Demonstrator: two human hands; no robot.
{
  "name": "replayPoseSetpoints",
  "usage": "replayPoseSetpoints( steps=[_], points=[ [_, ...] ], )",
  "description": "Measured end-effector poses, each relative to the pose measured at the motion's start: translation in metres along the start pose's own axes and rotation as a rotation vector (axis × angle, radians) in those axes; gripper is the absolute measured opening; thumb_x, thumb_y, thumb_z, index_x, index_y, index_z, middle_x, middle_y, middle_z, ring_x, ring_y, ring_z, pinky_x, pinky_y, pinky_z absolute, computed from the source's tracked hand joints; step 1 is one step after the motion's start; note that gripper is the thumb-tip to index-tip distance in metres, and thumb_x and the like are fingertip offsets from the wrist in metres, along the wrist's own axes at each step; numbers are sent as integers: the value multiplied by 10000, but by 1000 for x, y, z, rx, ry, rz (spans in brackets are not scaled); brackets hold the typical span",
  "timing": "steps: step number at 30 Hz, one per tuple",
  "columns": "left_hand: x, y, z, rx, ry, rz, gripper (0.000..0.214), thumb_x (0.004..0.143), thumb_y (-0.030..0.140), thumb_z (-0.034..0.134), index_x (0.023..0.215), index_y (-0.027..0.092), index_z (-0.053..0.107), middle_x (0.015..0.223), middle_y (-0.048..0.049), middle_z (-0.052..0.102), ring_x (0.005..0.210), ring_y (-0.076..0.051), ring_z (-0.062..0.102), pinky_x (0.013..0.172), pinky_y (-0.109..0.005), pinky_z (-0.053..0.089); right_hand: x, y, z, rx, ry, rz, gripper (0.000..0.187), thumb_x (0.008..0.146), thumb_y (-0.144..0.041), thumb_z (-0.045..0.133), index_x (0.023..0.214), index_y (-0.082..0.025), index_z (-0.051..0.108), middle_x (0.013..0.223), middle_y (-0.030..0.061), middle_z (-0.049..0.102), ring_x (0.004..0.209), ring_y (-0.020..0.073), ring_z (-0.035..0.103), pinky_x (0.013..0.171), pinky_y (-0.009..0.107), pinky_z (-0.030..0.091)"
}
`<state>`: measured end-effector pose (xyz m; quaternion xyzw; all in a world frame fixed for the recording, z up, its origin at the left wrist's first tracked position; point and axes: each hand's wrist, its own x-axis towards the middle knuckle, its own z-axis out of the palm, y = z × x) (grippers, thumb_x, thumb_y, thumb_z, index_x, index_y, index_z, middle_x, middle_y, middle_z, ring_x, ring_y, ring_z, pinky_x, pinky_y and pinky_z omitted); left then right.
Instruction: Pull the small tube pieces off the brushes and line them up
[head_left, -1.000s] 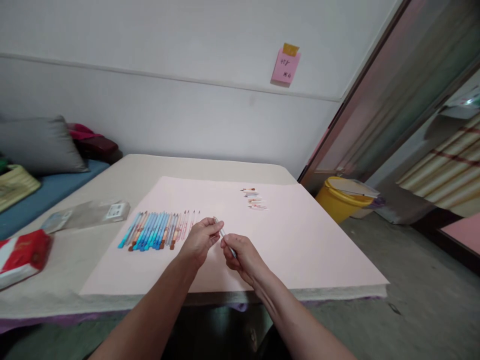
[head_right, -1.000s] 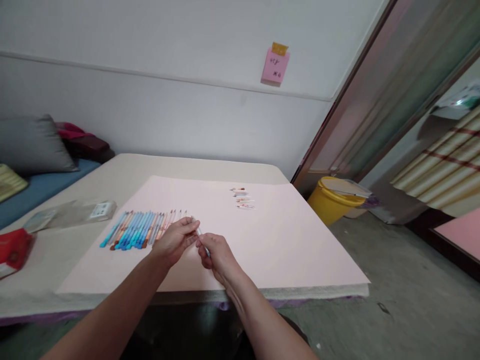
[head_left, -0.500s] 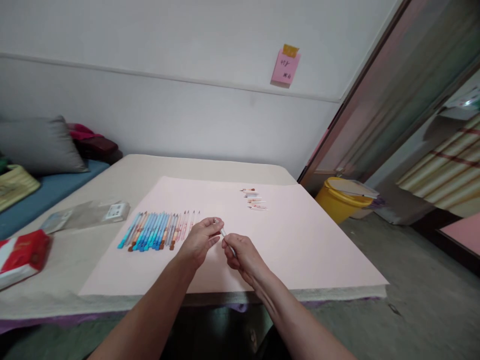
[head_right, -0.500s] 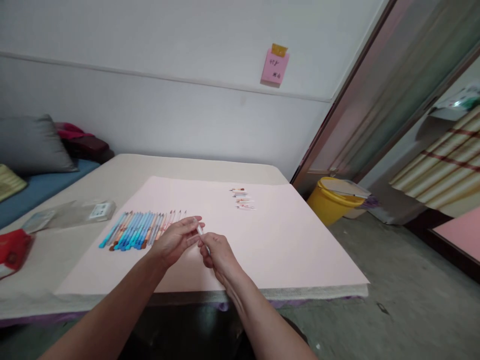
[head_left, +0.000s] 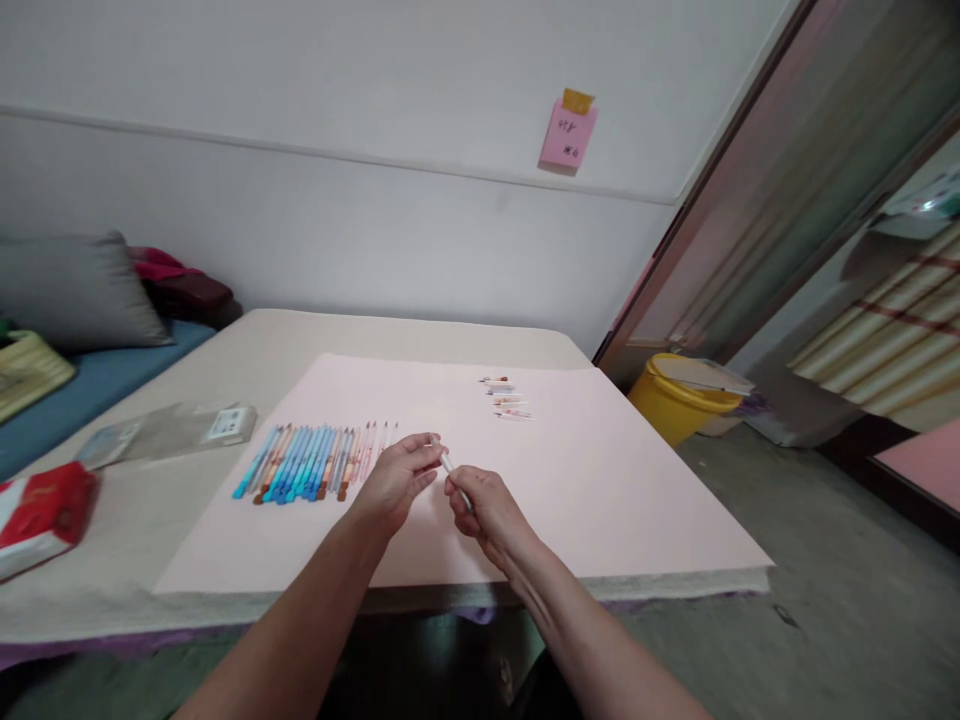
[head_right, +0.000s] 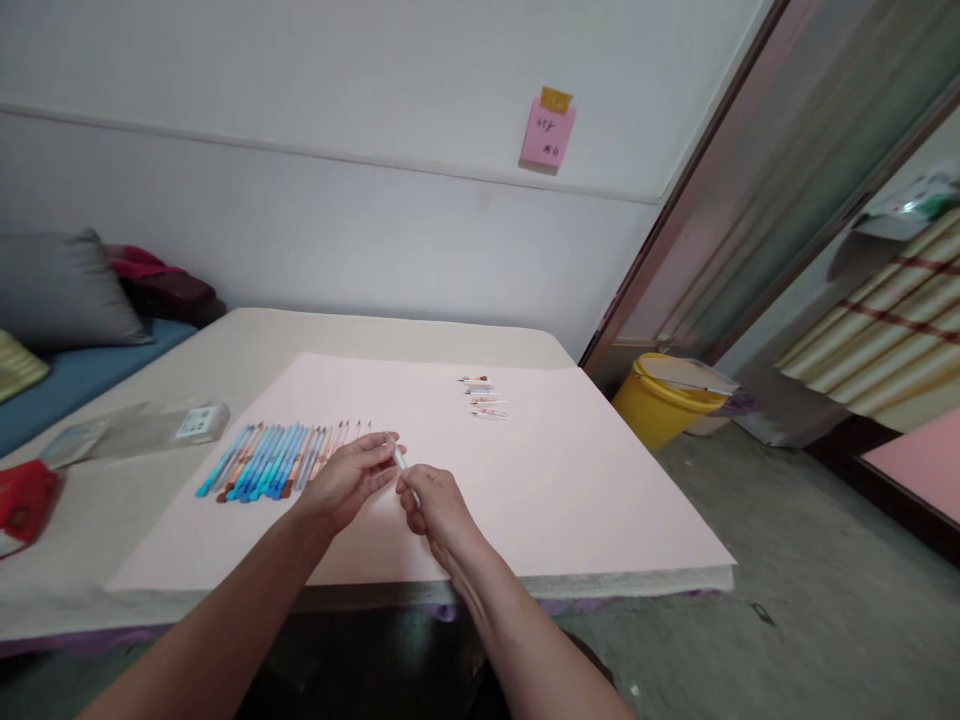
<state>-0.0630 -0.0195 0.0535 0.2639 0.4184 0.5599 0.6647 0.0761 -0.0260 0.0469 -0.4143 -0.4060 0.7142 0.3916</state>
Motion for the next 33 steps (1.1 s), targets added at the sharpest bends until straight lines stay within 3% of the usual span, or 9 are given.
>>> replayPoseSetpoints(
  steps=[4, 11, 17, 24, 30, 33],
  points=[
    [1, 0, -1, -23, -94, -33, 248, 700, 197, 702, 934, 123, 669, 923, -129, 660, 910, -189, 597, 850, -310, 413, 1, 1, -1, 16, 12, 0, 121, 697, -261, 538, 639, -155, 535, 399, -74, 411, 300, 25, 213, 360, 202, 87],
    [2, -6, 1, -11, 16, 58, 159, 617, 184, 758, 710, 134, 638, 713, -1, 573, 648, -85, 528, 704, -236, 423, 2, 2, 0, -1, 9, -11, 122, 701, -246, 515, 627, -153, 543, 393, -67, 408, 298, 27, 211, 367, 209, 81],
    [1, -2, -1, 13, -101, -26, 257, 692, 228, 713, 927, 131, 671, 905, -98, 642, 894, -167, 578, 828, -288, 410, 0, 0, 0, 14, 23, -5, 123, 699, -251, 517, 626, -154, 532, 387, -70, 401, 298, 25, 207, 370, 209, 84],
    [2, -5, 0, 49, -38, 67, 148, 642, 210, 741, 671, 130, 619, 678, 4, 555, 636, -85, 514, 703, -242, 415, 2, 2, 0, -5, 6, -9, 127, 697, -252, 520, 622, -150, 535, 391, -69, 409, 290, 25, 215, 364, 210, 80],
    [2, -2, -1, 68, -92, -18, 253, 686, 269, 720, 886, 125, 662, 846, -70, 637, 808, -144, 581, 800, -280, 422, 1, 1, -1, 5, 18, 12, 139, 720, -258, 511, 631, -153, 530, 404, -73, 400, 294, 23, 214, 370, 210, 85],
    [2, -1, -2, 50, -52, 20, 194, 676, 258, 731, 766, 115, 637, 753, -44, 610, 711, -113, 563, 740, -251, 435, 0, 0, -2, -2, -16, 47, 141, 731, -263, 511, 650, -151, 543, 418, -67, 416, 299, 25, 227, 373, 210, 96]
  ],
)
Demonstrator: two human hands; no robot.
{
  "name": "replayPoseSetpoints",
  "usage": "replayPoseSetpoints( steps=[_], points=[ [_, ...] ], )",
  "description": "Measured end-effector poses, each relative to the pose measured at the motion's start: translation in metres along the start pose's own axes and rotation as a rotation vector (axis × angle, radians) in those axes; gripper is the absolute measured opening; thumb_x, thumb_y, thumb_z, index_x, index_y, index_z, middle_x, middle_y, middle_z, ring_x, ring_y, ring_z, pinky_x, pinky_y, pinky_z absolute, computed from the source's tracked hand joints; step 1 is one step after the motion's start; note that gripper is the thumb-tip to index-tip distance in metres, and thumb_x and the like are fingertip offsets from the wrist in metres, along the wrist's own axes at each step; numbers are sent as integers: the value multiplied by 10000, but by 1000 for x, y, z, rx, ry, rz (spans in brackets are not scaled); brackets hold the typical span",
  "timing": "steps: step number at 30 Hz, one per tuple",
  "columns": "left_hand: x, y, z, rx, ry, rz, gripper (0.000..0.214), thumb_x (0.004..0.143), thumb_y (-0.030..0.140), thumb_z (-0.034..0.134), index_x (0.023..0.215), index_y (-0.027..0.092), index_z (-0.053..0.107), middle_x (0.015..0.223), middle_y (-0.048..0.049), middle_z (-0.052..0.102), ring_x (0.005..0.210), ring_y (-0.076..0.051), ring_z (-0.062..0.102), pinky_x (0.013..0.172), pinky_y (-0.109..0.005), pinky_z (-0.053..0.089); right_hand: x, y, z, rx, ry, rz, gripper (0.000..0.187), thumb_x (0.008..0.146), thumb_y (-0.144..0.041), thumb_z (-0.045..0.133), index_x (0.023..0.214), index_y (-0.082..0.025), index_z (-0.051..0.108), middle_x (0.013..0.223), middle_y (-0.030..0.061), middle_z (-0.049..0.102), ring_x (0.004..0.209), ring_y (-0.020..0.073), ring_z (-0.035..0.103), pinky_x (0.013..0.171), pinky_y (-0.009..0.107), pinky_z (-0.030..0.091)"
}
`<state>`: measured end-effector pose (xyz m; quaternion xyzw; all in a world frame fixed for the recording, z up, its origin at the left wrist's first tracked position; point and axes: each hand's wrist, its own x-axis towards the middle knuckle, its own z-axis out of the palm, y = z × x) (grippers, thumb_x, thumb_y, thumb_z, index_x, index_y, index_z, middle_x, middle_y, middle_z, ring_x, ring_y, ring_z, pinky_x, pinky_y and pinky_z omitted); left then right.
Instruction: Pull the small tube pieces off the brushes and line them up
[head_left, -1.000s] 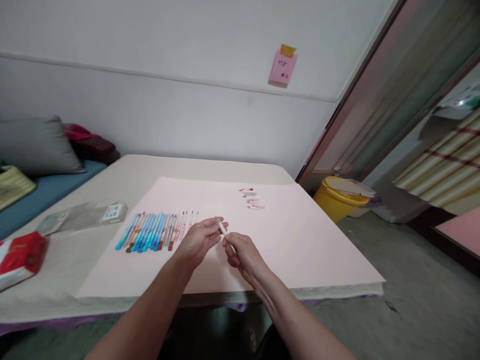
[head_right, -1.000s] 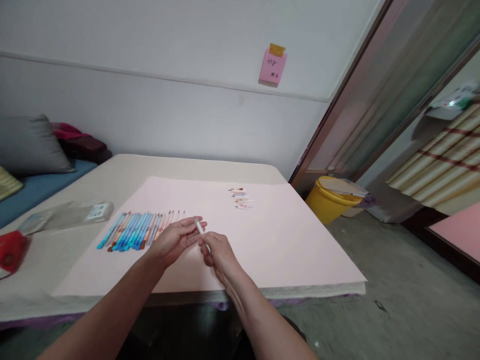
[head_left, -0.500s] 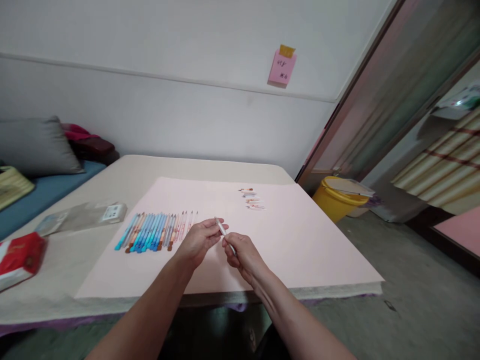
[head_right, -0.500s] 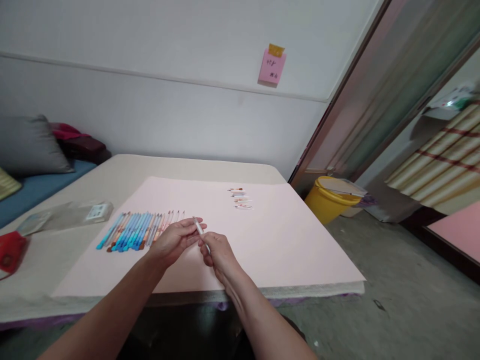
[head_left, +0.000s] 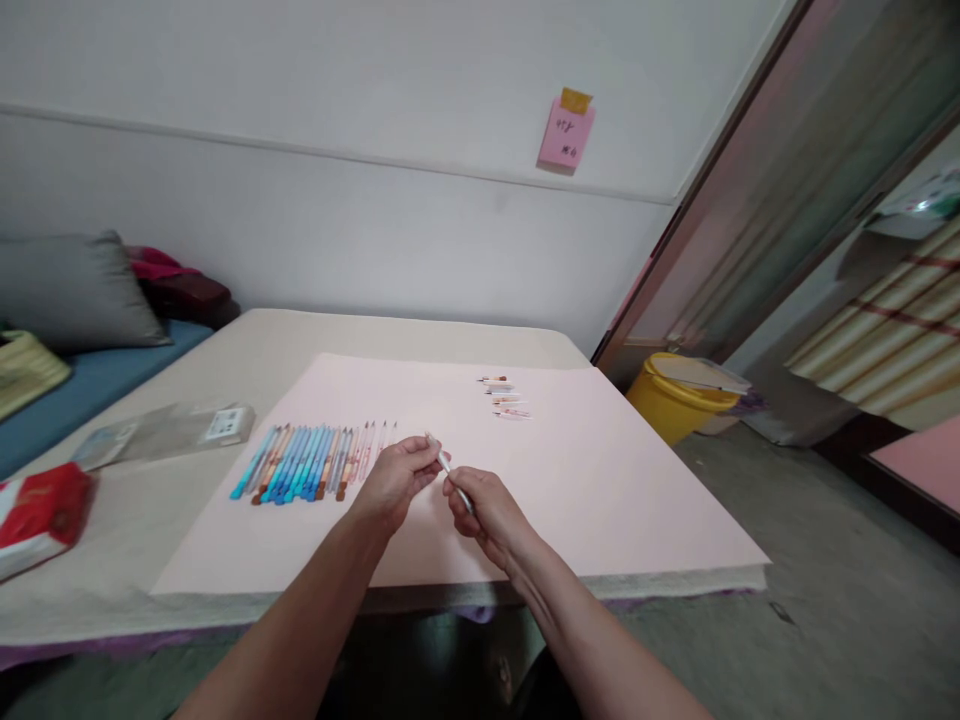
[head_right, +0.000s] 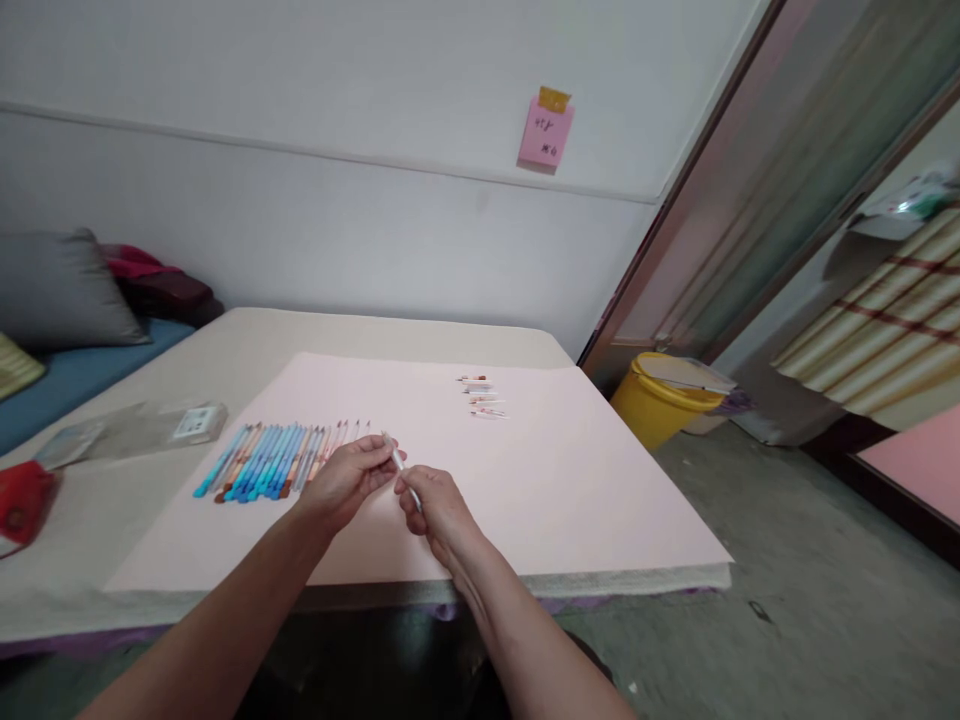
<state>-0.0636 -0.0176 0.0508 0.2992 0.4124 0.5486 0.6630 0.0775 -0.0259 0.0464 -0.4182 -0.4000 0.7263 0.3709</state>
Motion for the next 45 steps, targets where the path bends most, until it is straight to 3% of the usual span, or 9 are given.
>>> replayPoseSetpoints(
  steps=[10, 15, 20, 23, 27, 31, 37, 42, 45],
  points=[
    [11, 2, -13, -138, 262, 28, 200, 666, 203, 740, 672, 130, 554, 630, 14, 526, 581, -63, 521, 598, -182, 450, 0, 2, -4, 29, -111, 72, 312, 755, -451, 609, 709, -149, 545, 406, -84, 392, 292, 25, 212, 366, 213, 94],
    [15, 7, -22, -204, 385, 14, 150, 707, 171, 698, 694, 142, 552, 622, 13, 536, 564, -67, 540, 578, -186, 471, -1, 3, -6, 40, -138, 92, 311, 663, -337, 722, 639, -177, 456, 380, -114, 317, 317, 19, 181, 375, 210, 72],
    [18, 11, -30, -271, 483, -17, 130, 714, 153, 691, 711, 141, 562, 613, 9, 550, 547, -69, 553, 560, -184, 482, 1, 4, -8, 40, -65, 84, 218, 665, -239, 675, 622, -175, 472, 338, -118, 279, 302, 27, 169, 377, 215, 67],
    [17, 7, -27, -282, 455, -82, 121, 726, 145, 678, 706, 138, 559, 606, 0, 558, 535, -76, 559, 548, -194, 489, 5, 4, -12, 107, 2, 56, 139, 689, -248, 634, 685, -147, 538, 383, -91, 378, 306, 26, 189, 376, 212, 77],
    [14, -2, -17, -232, 372, -181, 107, 732, 150, 671, 713, 132, 566, 613, -13, 572, 531, -91, 571, 538, -209, 497, 10, 4, -15, 201, -73, 129, 221, 752, -338, 599, 760, -119, 575, 503, -30, 521, 315, 16, 203, 375, 206, 95],
    [13, -9, -9, -200, 345, -210, 117, 730, 160, 673, 703, 135, 562, 606, -14, 571, 526, -93, 569, 545, -212, 498, 11, 3, -15, 201, -127, 120, 301, 785, -415, 571, 745, -117, 584, 507, -30, 502, 317, 18, 215, 373, 205, 104],
    [13, -10, -10, -163, 305, -182, 130, 734, 164, 665, 683, 143, 547, 599, -4, 560, 547, -92, 571, 568, -207, 491, 10, 5, -10, 49, -18, -11, 233, 743, -358, 603, 748, -125, 614, 571, -5, 566, 360, 44, 348, 374, 208, 168],
    [9, -12, -6, -96, 226, -140, 138, 738, 172, 659, 667, 137, 546, 583, -6, 548, 543, -100, 563, 575, -223, 493, 12, 8, -8, -4, 14, 30, 203, 687, -305, 604, 740, -112, 641, 522, -3, 575, 328, 36, 301, 370, 217, 131],
    [7, -10, -3, -116, 149, -143, 65, 754, 160, 639, 748, 124, 585, 723, -72, 627, 633, -127, 606, 629, -253, 509, 13, 7, -8, -22, 32, 35, 171, 651, -281, 612, 681, -113, 628, 480, -10, 552, 322, 30, 279, 367, 217, 108]
  ],
)
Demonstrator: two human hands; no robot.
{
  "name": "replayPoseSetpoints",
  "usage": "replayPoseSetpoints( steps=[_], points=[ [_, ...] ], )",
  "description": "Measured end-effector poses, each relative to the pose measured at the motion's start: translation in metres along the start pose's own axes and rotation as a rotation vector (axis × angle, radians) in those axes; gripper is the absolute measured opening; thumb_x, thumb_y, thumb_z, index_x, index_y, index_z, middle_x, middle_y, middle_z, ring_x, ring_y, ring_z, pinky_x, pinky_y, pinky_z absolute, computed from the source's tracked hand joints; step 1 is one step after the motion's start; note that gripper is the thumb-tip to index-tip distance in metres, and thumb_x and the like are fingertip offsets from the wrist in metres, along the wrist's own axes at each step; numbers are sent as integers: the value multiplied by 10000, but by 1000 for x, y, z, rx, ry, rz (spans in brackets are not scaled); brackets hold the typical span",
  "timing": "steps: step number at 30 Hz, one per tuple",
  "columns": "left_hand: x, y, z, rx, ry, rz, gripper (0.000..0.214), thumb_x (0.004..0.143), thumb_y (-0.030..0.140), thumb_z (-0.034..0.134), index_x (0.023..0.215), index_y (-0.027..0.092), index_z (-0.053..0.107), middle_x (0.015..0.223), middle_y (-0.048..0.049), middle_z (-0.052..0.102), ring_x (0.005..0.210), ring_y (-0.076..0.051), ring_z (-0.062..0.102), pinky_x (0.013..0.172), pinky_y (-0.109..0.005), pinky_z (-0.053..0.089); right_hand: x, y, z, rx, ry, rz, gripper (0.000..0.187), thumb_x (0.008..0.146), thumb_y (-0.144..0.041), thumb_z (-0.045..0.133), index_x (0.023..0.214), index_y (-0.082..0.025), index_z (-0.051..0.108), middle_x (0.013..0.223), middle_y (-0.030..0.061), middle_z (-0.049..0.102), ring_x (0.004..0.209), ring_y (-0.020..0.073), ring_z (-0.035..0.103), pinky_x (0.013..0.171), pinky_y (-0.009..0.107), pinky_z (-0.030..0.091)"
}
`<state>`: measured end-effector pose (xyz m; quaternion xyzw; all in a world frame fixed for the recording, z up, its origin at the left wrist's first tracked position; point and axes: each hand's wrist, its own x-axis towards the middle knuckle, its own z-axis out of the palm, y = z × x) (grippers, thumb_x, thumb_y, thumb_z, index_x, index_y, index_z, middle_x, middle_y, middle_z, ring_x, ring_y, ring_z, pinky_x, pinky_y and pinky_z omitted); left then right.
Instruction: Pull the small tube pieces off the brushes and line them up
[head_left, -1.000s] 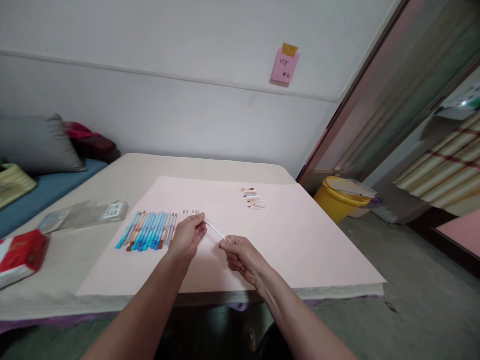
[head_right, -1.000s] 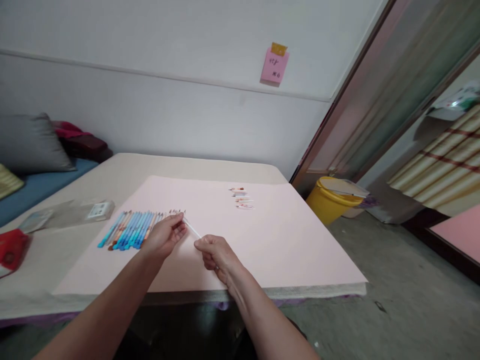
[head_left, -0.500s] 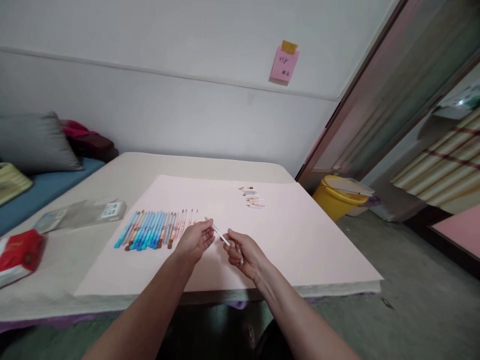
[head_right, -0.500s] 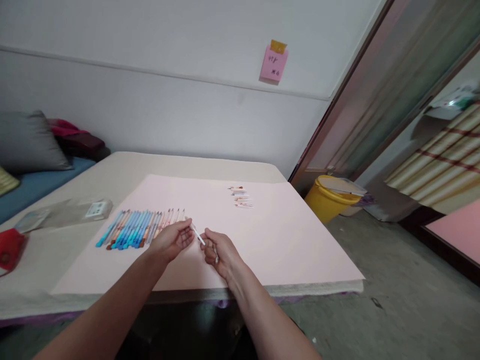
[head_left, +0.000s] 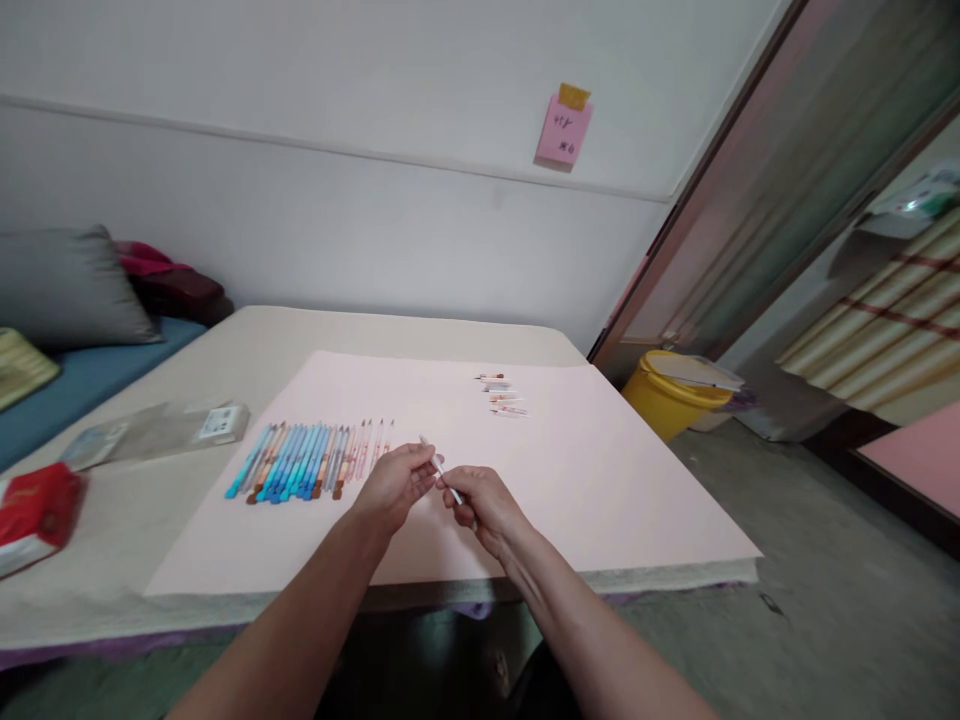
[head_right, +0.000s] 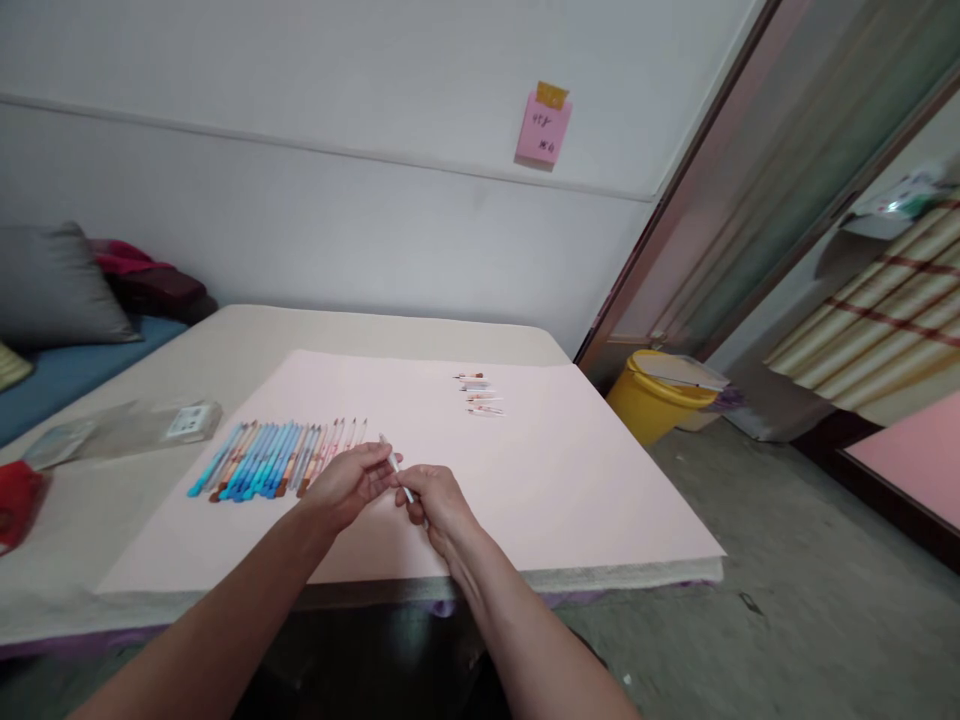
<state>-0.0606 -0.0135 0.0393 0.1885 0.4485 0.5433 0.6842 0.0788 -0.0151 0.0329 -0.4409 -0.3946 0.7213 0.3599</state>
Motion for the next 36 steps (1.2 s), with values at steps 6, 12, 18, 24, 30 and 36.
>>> replayPoseSetpoints(
  steps=[6, 12, 18, 24, 30, 36],
  points=[
    [0, 3, -1, -47, -94, -33, 150, 799, 108, 562, 941, 88, 605, 1015, -198, 643, 861, -207, 640, 766, -329, 507, -1, -3, 0, -24, 19, -28, 160, 639, -280, 616, 613, -124, 591, 448, -20, 524, 307, 25, 264, 366, 218, 90],
    [6, 4, -5, -52, -8, -10, 53, 805, 127, 572, 857, 125, 580, 952, -133, 664, 759, -144, 639, 710, -267, 497, -2, -1, 2, -52, 32, -42, 129, 637, -254, 600, 618, -127, 593, 441, -29, 520, 300, 24, 255, 369, 222, 84],
    [10, 6, -9, -79, 28, -8, 65, 785, 134, 608, 847, 134, 586, 967, -127, 665, 771, -140, 640, 710, -255, 492, -2, 0, 0, -85, 32, -39, 119, 638, -244, 602, 616, -127, 597, 431, -30, 524, 292, 31, 275, 368, 226, 92],
    [12, 6, -12, -89, 46, -13, 74, 795, 133, 589, 869, 135, 589, 982, -131, 661, 811, -148, 644, 730, -261, 495, -3, -1, 0, -112, 53, -32, 113, 638, -237, 612, 609, -129, 598, 423, -31, 524, 293, 29, 277, 363, 221, 99],
    [9, 2, -10, -90, -12, -51, 147, 790, 126, 581, 936, 132, 596, 1033, -154, 646, 837, -172, 648, 744, -286, 505, -2, -4, -1, -107, 94, -43, 122, 634, -247, 619, 608, -132, 590, 417, -35, 509, 305, 31, 282, 361, 215, 112],
    [3, 0, -5, -50, -72, -46, 162, 805, 117, 554, 955, 116, 614, 967, -149, 648, 820, -173, 647, 743, -291, 516, 0, -3, -3, -93, 103, -79, 138, 640, -264, 624, 618, -133, 589, 437, -29, 517, 314, 32, 292, 367, 214, 121]
  ],
)
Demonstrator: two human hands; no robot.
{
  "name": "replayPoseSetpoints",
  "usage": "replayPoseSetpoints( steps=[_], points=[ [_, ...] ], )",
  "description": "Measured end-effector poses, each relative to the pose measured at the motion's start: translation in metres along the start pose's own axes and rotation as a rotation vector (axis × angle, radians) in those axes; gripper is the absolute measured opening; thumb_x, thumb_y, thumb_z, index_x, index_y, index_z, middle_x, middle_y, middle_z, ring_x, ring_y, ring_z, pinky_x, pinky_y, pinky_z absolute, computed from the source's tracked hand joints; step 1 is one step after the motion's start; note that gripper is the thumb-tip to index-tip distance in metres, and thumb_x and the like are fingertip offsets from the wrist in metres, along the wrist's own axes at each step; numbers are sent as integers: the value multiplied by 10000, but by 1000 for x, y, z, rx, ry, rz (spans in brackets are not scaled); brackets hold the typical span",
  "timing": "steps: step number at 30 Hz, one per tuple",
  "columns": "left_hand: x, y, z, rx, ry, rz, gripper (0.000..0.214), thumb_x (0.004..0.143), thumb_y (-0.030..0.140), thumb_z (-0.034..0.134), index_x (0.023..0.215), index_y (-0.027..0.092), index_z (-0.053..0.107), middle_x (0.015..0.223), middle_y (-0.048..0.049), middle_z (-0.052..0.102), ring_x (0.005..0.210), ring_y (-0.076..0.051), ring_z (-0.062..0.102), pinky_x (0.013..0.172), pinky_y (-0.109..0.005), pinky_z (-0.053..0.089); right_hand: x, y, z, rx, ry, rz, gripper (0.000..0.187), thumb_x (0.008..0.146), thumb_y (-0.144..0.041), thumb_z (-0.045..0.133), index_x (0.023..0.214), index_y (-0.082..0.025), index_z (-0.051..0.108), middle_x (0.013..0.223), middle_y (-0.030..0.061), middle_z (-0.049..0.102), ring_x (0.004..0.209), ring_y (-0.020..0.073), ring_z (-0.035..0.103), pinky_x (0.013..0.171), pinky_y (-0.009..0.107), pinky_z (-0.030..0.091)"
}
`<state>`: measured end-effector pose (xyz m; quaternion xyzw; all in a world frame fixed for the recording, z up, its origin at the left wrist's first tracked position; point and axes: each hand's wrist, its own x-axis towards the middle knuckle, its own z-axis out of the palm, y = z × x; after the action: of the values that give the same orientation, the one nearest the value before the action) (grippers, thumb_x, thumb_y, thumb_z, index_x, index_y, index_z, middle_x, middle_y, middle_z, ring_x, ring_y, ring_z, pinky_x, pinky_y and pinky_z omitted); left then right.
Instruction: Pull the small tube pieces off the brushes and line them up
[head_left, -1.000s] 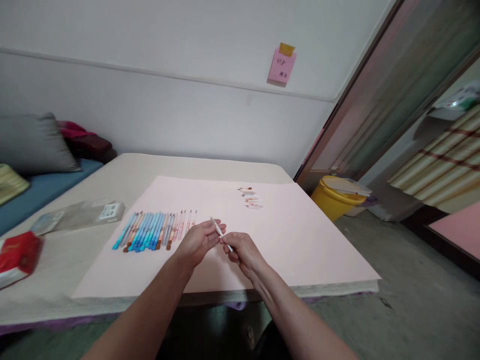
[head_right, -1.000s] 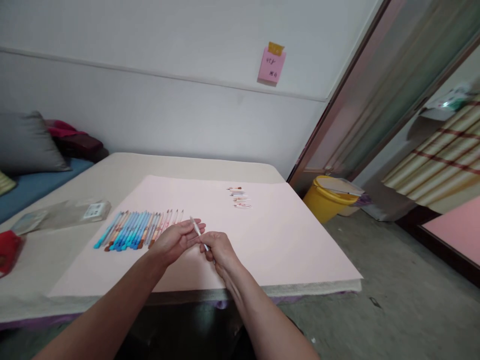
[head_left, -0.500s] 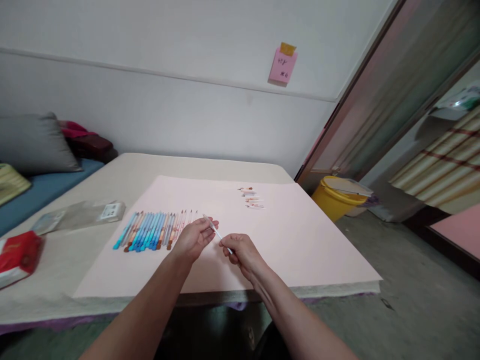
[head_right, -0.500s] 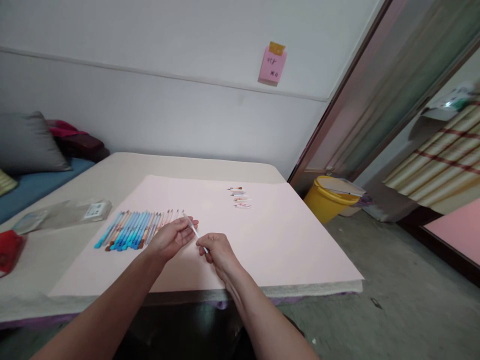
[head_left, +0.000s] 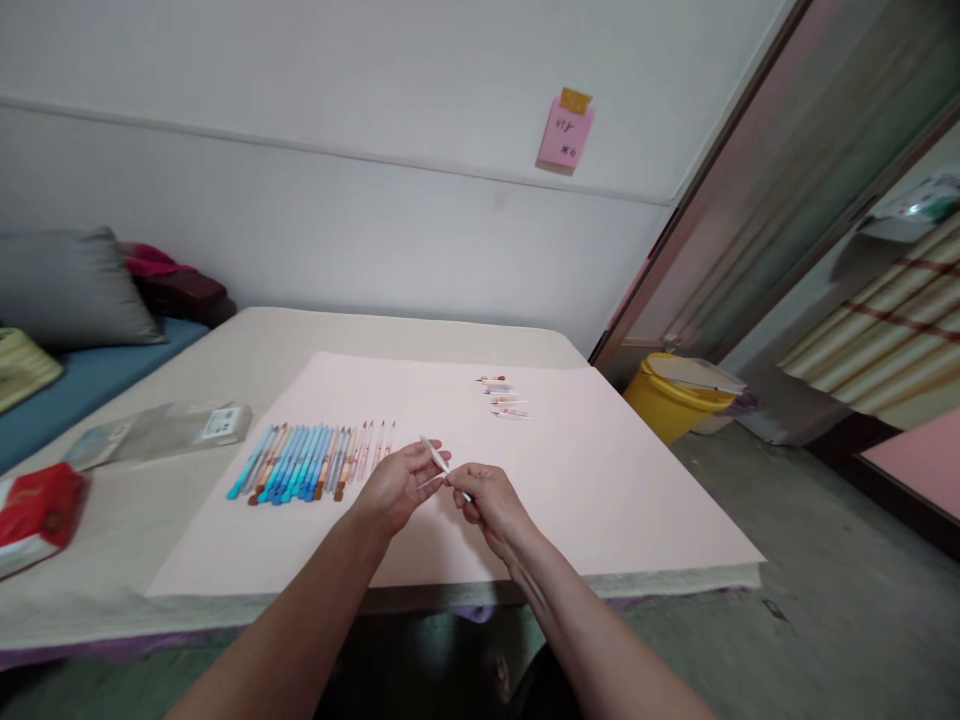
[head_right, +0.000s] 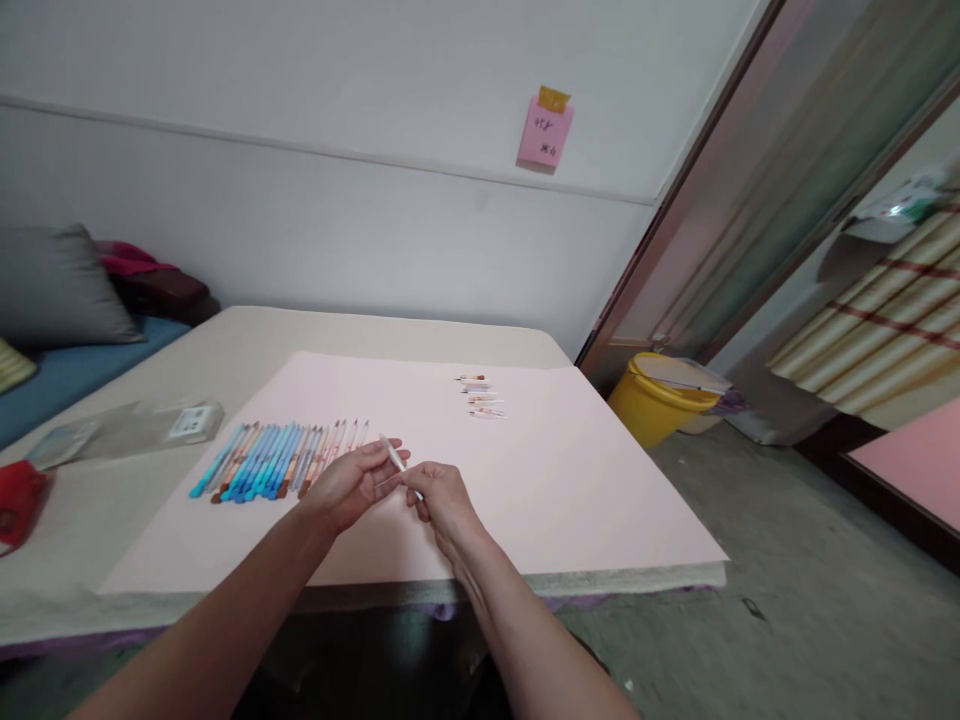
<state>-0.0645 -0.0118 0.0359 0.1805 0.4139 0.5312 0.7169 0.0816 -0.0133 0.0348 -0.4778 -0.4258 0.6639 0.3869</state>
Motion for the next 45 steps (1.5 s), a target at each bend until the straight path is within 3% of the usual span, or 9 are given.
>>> replayPoseSetpoints(
  steps=[8, 22, 32, 35, 38, 45],
  points=[
    [-1, -2, 1, -9, -23, -4, 168, 789, 101, 579, 952, 122, 618, 959, -139, 645, 813, -169, 649, 746, -286, 513, 1, 1, 0, 14, -1, -13, 145, 638, -275, 628, 623, -135, 595, 437, -25, 519, 324, 36, 283, 369, 215, 121],
    [4, 10, -6, -73, 64, 47, 139, 798, 79, 551, 911, 136, 609, 962, -112, 649, 773, -135, 637, 706, -254, 506, 0, 1, -1, 9, -6, -5, 123, 634, -248, 628, 615, -133, 589, 432, -31, 513, 310, 33, 283, 367, 220, 113],
    [15, 20, -24, -192, 242, 155, 105, 803, 63, 537, 855, 139, 589, 885, -83, 662, 757, -119, 644, 691, -236, 508, -4, -1, 0, -23, -14, -1, 112, 636, -236, 621, 610, -131, 595, 428, -36, 500, 315, 33, 286, 365, 219, 123],
    [15, 18, -24, -176, 240, 149, 93, 798, 68, 543, 843, 138, 584, 877, -85, 663, 756, -124, 646, 693, -242, 508, -2, -1, -1, -61, -15, -10, 118, 650, -244, 611, 603, -141, 581, 436, -40, 503, 316, 38, 287, 367, 218, 133],
    [13, 11, -17, -132, 201, 124, 88, 792, 80, 550, 845, 143, 579, 872, -84, 663, 750, -126, 647, 693, -244, 505, 2, -1, -5, -187, 9, -78, 130, 682, -249, 590, 595, -153, 574, 440, -41, 509, 333, 49, 290, 379, 217, 169],
    [8, -7, 0, -7, 106, 83, 95, 762, 85, 577, 832, 149, 584, 786, -48, 635, 677, -99, 622, 665, -217, 489, 9, -2, -21, -683, 87, -445, 209, 767, -239, 548, 575, -170, 593, 499, -25, 544, 492, 92, 449, 521, 209, 320]
  ],
)
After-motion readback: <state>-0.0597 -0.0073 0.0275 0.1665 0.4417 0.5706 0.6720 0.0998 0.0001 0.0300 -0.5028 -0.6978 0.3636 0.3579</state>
